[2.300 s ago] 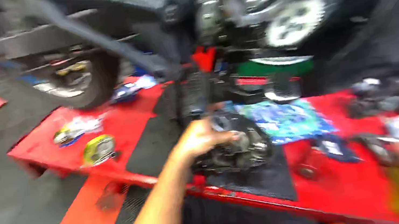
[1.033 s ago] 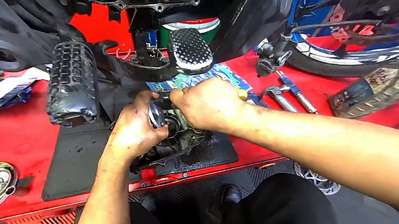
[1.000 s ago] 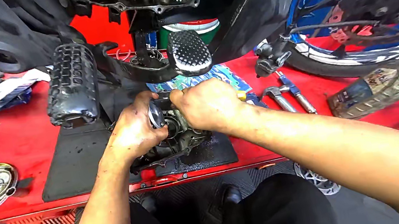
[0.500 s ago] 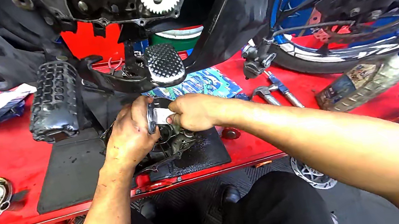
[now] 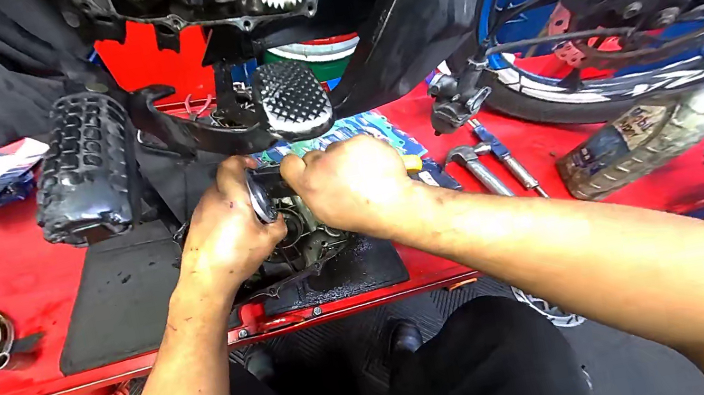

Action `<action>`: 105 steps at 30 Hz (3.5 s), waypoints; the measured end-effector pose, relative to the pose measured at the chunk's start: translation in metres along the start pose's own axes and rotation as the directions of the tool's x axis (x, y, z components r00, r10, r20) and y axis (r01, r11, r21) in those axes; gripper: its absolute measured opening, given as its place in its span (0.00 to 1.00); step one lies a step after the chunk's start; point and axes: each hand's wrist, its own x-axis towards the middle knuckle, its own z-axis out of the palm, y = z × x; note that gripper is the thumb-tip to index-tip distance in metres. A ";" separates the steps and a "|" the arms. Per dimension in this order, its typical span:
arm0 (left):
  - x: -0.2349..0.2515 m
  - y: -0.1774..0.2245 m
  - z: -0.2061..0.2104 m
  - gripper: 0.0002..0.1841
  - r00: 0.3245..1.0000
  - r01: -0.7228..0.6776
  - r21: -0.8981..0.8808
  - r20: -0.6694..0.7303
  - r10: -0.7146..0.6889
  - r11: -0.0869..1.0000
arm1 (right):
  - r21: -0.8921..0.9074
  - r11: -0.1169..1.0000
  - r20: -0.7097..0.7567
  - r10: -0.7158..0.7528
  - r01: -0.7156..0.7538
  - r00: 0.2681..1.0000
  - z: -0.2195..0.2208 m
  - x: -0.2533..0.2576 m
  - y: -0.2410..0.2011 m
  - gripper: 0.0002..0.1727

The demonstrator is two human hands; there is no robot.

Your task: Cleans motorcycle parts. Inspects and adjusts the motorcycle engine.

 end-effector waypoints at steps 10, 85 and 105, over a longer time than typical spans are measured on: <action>-0.001 -0.020 0.006 0.33 0.912 -0.268 0.174 -0.270 0.308 0.947 | 0.449 0.878 0.446 -0.060 -0.165 0.893 -0.013 0.030 0.016 0.19; -0.001 -0.038 0.010 0.28 0.694 -0.473 0.287 -0.461 0.553 0.833 | 0.705 0.243 0.709 -0.255 -0.666 0.658 -0.020 0.002 0.005 0.23; -0.002 -0.031 0.001 0.37 0.765 -0.358 0.241 -0.478 0.431 0.902 | 0.578 -0.461 0.670 -0.203 -0.673 0.714 -0.004 -0.013 -0.007 0.21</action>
